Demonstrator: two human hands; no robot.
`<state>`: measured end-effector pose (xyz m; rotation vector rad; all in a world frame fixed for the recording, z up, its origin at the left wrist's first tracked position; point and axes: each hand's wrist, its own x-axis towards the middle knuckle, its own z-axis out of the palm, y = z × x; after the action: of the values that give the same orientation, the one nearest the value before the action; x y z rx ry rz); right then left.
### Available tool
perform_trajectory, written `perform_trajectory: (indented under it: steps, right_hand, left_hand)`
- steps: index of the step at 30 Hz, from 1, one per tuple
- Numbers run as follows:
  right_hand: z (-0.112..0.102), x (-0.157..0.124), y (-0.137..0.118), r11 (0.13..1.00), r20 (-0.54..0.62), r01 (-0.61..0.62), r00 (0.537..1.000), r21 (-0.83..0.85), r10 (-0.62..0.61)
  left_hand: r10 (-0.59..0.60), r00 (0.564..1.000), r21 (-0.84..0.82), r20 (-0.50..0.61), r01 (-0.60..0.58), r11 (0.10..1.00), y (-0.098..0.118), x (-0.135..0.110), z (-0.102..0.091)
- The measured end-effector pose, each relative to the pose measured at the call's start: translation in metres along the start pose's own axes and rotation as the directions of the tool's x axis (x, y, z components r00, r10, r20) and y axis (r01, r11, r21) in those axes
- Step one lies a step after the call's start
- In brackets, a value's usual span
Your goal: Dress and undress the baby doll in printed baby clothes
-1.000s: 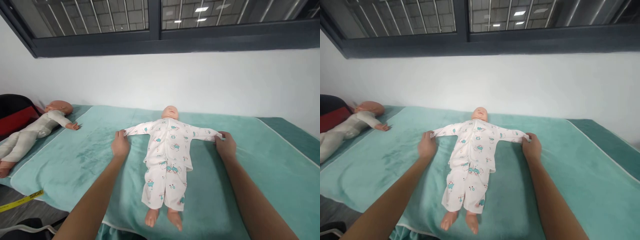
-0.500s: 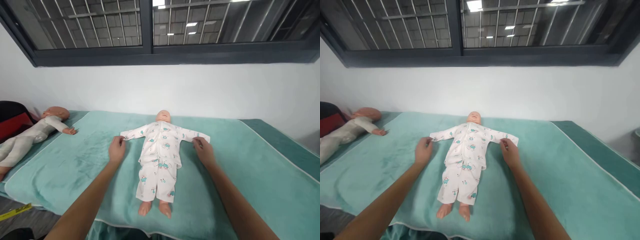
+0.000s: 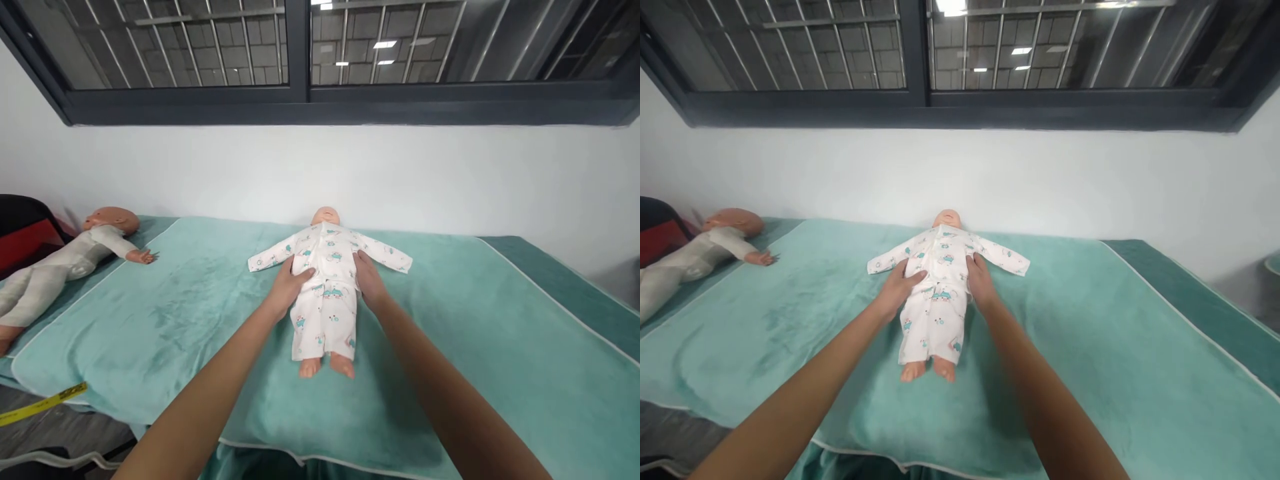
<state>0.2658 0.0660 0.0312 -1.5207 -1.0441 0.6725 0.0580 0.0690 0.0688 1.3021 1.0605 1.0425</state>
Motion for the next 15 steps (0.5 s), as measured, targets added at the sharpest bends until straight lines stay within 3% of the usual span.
perform_trajectory:
  steps: [4, 7, 11, 13, 15]
  right_hand:
    - [0.002, 0.023, 0.0, 0.999, 0.004, -0.025, 1.0, 0.046, 0.025]
    - [0.001, 0.019, 0.01, 0.998, 0.027, -0.036, 0.999, 0.055, 0.035]
    - [-0.013, -0.014, 0.018, 0.997, 0.043, 0.0, 0.999, 0.076, -0.003]
    - [-0.025, -0.041, 0.012, 0.994, -0.014, 0.113, 0.994, 0.01, -0.113]
    - [-0.035, -0.073, -0.002, 0.951, 0.033, 0.282, 0.959, -0.128, -0.28]
  left_hand:
    - [0.001, 1.0, -0.002, -0.03, -0.001, 1.0, -0.003, 0.02, 0.009]
    - [0.001, 0.999, 0.043, -0.034, 0.001, 0.999, -0.018, 0.02, 0.007]
    - [0.068, 0.993, 0.202, -0.093, -0.048, 0.978, -0.04, -0.006, -0.009]
    - [0.103, 0.986, 0.284, -0.131, -0.062, 0.957, -0.047, -0.029, -0.02]
    - [0.12, 0.989, 0.329, -0.083, -0.086, 0.94, -0.052, -0.056, -0.029]
